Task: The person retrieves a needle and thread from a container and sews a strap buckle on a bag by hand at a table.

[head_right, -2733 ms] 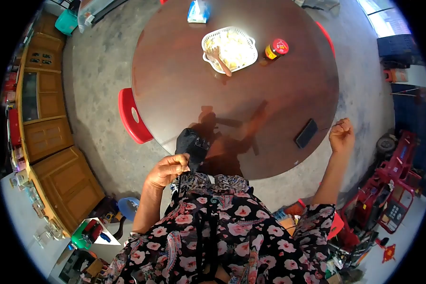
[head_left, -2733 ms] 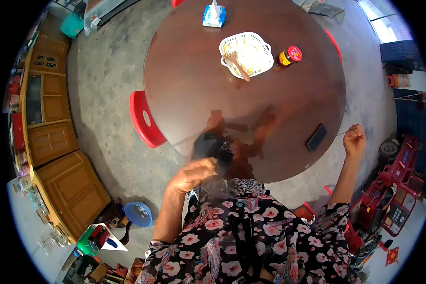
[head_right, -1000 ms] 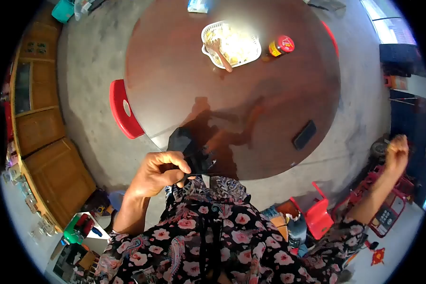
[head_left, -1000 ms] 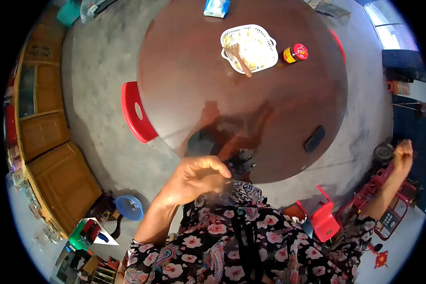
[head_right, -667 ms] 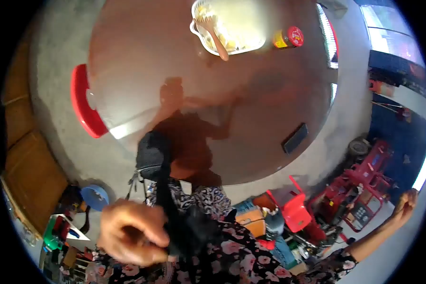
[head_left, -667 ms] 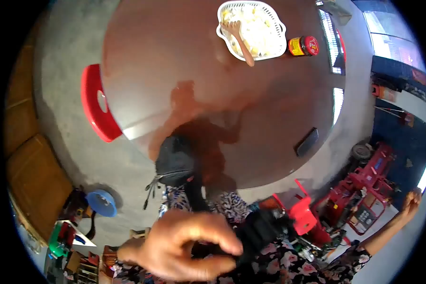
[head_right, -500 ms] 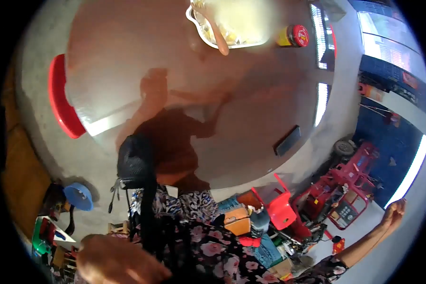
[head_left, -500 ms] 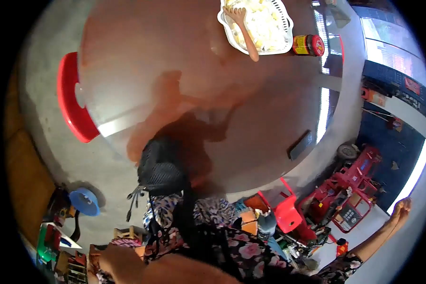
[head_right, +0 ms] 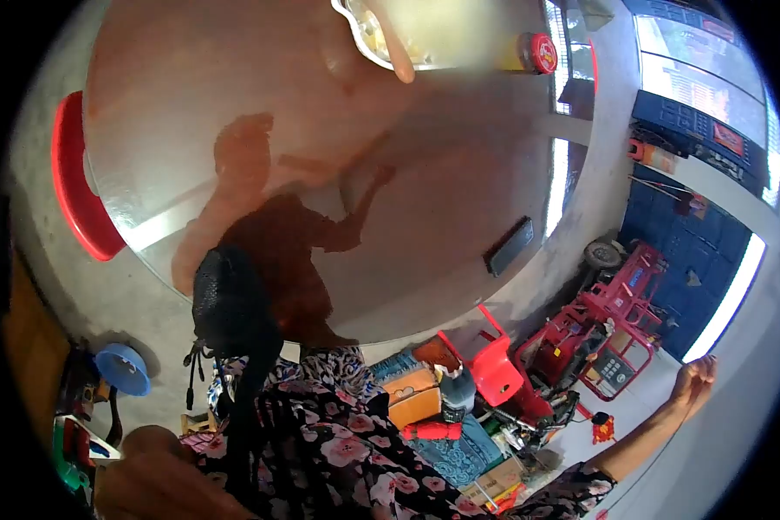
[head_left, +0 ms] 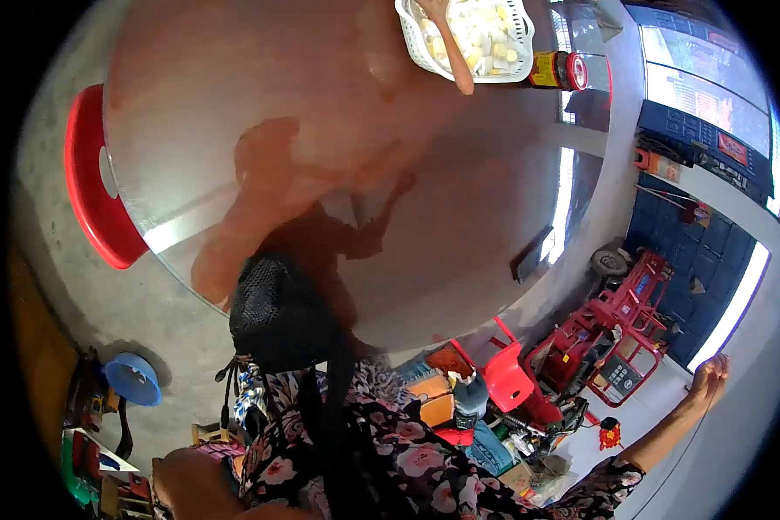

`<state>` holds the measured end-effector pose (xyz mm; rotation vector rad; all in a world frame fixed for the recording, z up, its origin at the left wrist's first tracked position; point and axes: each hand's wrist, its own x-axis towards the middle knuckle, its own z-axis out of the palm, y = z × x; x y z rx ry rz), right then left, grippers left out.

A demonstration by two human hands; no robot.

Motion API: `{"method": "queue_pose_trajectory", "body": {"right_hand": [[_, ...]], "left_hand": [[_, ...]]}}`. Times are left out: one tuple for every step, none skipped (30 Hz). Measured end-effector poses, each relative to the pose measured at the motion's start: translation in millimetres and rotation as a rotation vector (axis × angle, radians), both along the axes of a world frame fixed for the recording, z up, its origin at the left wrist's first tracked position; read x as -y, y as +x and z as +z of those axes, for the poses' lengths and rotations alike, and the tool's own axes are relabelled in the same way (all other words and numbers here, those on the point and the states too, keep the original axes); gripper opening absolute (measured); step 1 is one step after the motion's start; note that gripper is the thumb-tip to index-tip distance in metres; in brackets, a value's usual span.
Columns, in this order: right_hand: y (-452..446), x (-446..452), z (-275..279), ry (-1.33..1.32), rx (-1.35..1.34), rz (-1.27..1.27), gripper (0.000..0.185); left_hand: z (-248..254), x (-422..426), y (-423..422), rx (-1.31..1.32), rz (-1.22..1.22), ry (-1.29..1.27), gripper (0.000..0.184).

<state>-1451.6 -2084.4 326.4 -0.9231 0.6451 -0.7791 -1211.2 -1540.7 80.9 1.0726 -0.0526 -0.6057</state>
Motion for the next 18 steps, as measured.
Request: {"method": "queue_pose_trajectory", "body": {"right_hand": [[1,-2,-3,0.001,0.005,0.001,0.017],[3,-4,-4,-0.013,-0.009,-0.02,0.017],[3,-7,-4,-0.027,-0.026,-0.045,0.017],[2,-10,-3,-0.026,-0.027,-0.048,0.017],[3,-11,-5,0.004,-0.02,-0.038,0.017],[4,-12,-8,0.038,-0.009,-0.024,0.017],[1,-8,-7,0.041,-0.003,-0.021,0.017],[-1,-3,-6,0.041,0.0,0.004,0.017],[-4,0,-3,0.041,-0.001,0.027,0.016],[-8,3,-1,0.041,0.001,0.026,0.016],[-8,3,-2,0.026,-0.014,0.027,0.016],[-10,3,-3,0.013,-0.03,0.027,0.015],[-13,4,-2,0.014,-0.029,0.025,0.015],[-16,8,-2,-0.009,-0.029,0.01,0.015],[-18,11,-1,-0.034,-0.029,-0.004,0.014],[-16,8,-3,-0.035,-0.027,-0.005,0.014],[-11,3,-7,-0.006,-0.013,-0.031,0.014],[-9,-1,-9,0.024,0.0,-0.059,0.013]], "left_hand": [[0,-4,1,-0.02,-0.067,0.063,0.008],[-13,-12,-7,0.074,-0.067,-0.065,0.008],[-16,-11,-12,0.119,-0.069,-0.127,0.008],[-20,-11,-16,0.162,-0.073,-0.192,0.009],[-16,-3,-17,0.068,0.039,-0.286,0.009],[-18,-1,-16,0.024,0.098,-0.33,0.009],[-20,0,-14,-0.016,0.157,-0.375,0.009],[-28,-2,-9,0.072,0.042,-0.483,0.009],[-30,-4,-8,0.116,-0.016,-0.537,0.009],[-31,-5,-7,0.159,-0.077,-0.59,0.009],[-28,-6,-8,0.162,-0.06,-0.529,0.009],[-25,-6,-9,0.163,-0.053,-0.498,0.008],[-23,-5,-10,0.164,-0.046,-0.467,0.008],[-22,-4,-11,0.155,-0.053,-0.462,0.008],[-22,-3,-9,0.143,-0.067,-0.474,0.008],[-23,-1,-9,0.137,-0.079,-0.485,0.008],[-23,-1,-6,0.126,-0.093,-0.498,0.008],[-22,2,-7,0.12,-0.102,-0.506,0.008]]}}
